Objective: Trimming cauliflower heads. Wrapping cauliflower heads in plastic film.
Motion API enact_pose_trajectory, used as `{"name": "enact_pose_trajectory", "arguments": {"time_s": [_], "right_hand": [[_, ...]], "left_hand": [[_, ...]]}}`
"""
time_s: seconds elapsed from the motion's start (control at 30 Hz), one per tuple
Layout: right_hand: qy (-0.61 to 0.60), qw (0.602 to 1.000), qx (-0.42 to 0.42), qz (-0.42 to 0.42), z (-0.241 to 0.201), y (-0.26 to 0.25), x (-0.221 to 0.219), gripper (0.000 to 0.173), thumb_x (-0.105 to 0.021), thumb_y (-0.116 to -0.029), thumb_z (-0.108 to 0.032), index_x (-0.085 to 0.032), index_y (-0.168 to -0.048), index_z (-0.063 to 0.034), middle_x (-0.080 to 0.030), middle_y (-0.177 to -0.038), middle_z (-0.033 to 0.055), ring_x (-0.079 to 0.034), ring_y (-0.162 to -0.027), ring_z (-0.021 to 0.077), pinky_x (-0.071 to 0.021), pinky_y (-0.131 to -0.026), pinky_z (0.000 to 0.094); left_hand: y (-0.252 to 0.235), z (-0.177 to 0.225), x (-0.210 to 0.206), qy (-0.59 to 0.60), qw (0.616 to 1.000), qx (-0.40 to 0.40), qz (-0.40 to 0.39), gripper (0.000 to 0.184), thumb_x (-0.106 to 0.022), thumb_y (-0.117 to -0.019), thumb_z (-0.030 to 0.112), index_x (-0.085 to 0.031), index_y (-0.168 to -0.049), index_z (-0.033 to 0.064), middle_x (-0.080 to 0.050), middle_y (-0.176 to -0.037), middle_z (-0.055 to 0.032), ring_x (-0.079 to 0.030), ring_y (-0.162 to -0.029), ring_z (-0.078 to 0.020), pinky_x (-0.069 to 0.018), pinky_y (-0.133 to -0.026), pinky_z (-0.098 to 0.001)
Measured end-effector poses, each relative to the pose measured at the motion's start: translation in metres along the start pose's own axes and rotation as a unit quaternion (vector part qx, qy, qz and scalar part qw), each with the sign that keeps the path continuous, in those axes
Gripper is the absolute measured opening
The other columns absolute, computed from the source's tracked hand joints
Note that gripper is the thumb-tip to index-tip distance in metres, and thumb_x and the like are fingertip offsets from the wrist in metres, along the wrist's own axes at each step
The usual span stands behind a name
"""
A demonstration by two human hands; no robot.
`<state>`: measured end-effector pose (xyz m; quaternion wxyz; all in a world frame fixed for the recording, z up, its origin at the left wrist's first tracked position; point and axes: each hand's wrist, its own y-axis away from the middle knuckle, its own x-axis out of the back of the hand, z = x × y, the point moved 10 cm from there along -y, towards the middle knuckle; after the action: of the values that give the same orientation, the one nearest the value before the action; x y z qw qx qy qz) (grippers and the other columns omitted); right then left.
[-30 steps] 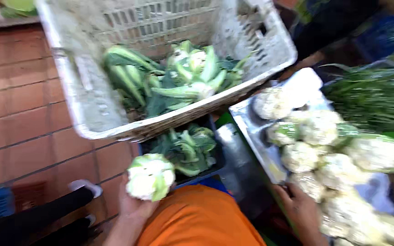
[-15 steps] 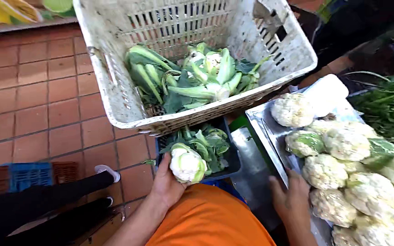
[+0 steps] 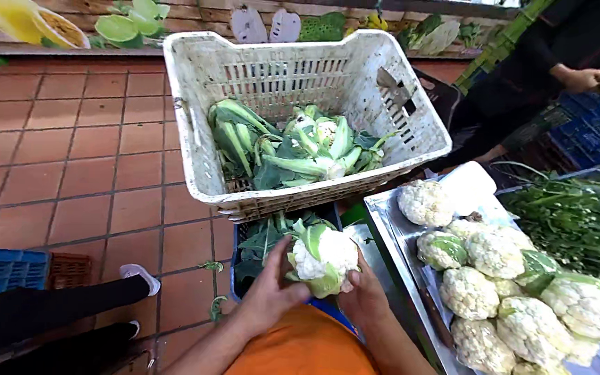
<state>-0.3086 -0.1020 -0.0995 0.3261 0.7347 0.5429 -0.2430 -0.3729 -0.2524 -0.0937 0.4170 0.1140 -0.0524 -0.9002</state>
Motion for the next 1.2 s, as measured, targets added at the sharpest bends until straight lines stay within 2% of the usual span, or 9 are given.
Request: {"name": "enact_pose_trajectory", "arguments": {"time_s": [0.07, 0.13, 0.3, 0.37, 0.57, 0.83, 0.9, 1.0, 1.2], "right_hand": [[-0.038, 0.999, -0.010, 0.024, 0.011, -0.003, -0.001, 0.095, -0.092, -0.0690, -0.032, -0.041, -0.148, -0.0212, -0.070, -0.119, 0.0123, -0.070, -0.106, 0.0263, -0.0597, -0.090, 0.0480], [-0.058, 0.997, -0.007, 0.042, 0.017, -0.004, 0.001, 0.095, -0.093, -0.0677, -0.032, -0.040, -0.146, -0.0183, -0.070, -0.114, 0.0135, -0.071, -0.102, 0.0270, -0.0603, -0.088, 0.0485], [-0.116, 0.982, 0.024, 0.147, 0.016, -0.006, 0.013, 0.066, -0.090, -0.0633, -0.048, -0.067, -0.113, -0.0100, -0.074, -0.098, 0.0121, -0.074, -0.090, 0.0258, -0.0619, -0.078, 0.0476], [-0.124, 0.980, 0.042, 0.151, 0.013, -0.006, 0.021, 0.069, -0.088, -0.0645, -0.051, -0.066, -0.115, -0.0097, -0.073, -0.104, 0.0135, -0.072, -0.097, 0.0281, -0.0599, -0.086, 0.0509], [-0.153, 0.980, 0.053, 0.118, 0.014, -0.006, 0.024, 0.068, -0.088, -0.0635, -0.048, -0.067, -0.114, -0.0079, -0.072, -0.107, 0.0177, -0.071, -0.100, 0.0327, -0.0588, -0.086, 0.0546], [-0.182, 0.979, 0.050, 0.082, 0.016, -0.005, 0.023, 0.060, -0.085, -0.0634, -0.053, -0.072, -0.104, -0.0097, -0.074, -0.095, 0.0150, -0.073, -0.078, 0.0258, -0.0596, -0.061, 0.0429], [-0.186, 0.981, 0.038, 0.038, 0.019, -0.004, 0.016, 0.064, -0.081, -0.0656, -0.059, -0.072, -0.106, -0.0099, -0.073, -0.096, 0.0141, -0.071, -0.075, 0.0238, -0.0573, -0.057, 0.0397], [-0.192, 0.978, 0.045, -0.061, 0.002, 0.000, -0.017, 0.066, -0.078, -0.0690, -0.058, -0.073, -0.112, -0.0090, -0.074, -0.107, 0.0137, -0.074, -0.093, 0.0253, -0.0613, -0.071, 0.0428], [-0.252, 0.960, -0.031, -0.118, 0.002, -0.001, -0.016, 0.078, -0.075, -0.0690, -0.067, -0.071, -0.117, -0.0067, -0.072, -0.101, 0.0143, -0.070, -0.076, 0.0228, -0.0552, -0.056, 0.0353]], "left_hand": [[0.001, 0.018, 0.001, -0.167, 0.984, -0.046, 0.035, 0.126, -0.080, -0.0638, 0.077, -0.027, -0.161, 0.0171, -0.039, -0.160, -0.0058, -0.054, -0.135, -0.0185, -0.0558, -0.104, -0.0430], [0.001, 0.034, -0.003, -0.261, 0.956, -0.116, 0.073, 0.107, -0.082, -0.0700, 0.070, -0.041, -0.156, 0.0213, -0.035, -0.164, -0.0067, -0.051, -0.139, -0.0200, -0.0536, -0.106, -0.0451], [-0.004, 0.048, -0.001, -0.196, 0.940, -0.243, 0.137, 0.040, -0.076, -0.0906, 0.044, -0.073, -0.118, 0.0154, -0.060, -0.143, -0.0064, -0.063, -0.125, -0.0171, -0.0577, -0.101, -0.0400], [-0.010, 0.039, 0.003, -0.129, 0.958, -0.212, 0.143, 0.032, -0.073, -0.0937, 0.040, -0.074, -0.109, 0.0115, -0.066, -0.133, -0.0055, -0.068, -0.115, -0.0164, -0.0612, -0.095, -0.0382], [-0.026, 0.005, 0.005, 0.060, 0.980, -0.111, 0.155, 0.024, -0.066, -0.0982, 0.025, -0.063, -0.118, 0.0111, -0.072, -0.100, -0.0041, -0.071, -0.086, -0.0167, -0.0623, -0.076, -0.0348], [-0.047, -0.046, -0.025, 0.182, 0.979, 0.058, 0.066, 0.014, -0.063, -0.0987, 0.008, -0.058, -0.110, 0.0016, -0.070, -0.098, -0.0110, -0.070, -0.090, -0.0182, -0.0591, -0.084, -0.0358], [-0.049, -0.080, -0.031, 0.127, 0.981, 0.140, 0.047, 0.019, -0.065, -0.0965, 0.011, -0.057, -0.111, 0.0005, -0.067, -0.097, -0.0119, -0.068, -0.086, -0.0204, -0.0587, -0.078, -0.0393], [-0.047, -0.132, -0.018, 0.013, 0.971, 0.238, 0.032, 0.028, -0.064, -0.0979, 0.016, -0.056, -0.117, -0.0016, -0.065, -0.107, -0.0186, -0.068, -0.092, -0.0285, -0.0589, -0.081, -0.0479], [-0.055, -0.108, 0.034, -0.277, 0.937, 0.206, -0.051, 0.061, -0.070, -0.0946, 0.041, -0.053, -0.146, 0.0129, -0.056, -0.142, -0.0211, -0.055, -0.131, -0.0386, -0.0432, -0.110, -0.0616]]}}
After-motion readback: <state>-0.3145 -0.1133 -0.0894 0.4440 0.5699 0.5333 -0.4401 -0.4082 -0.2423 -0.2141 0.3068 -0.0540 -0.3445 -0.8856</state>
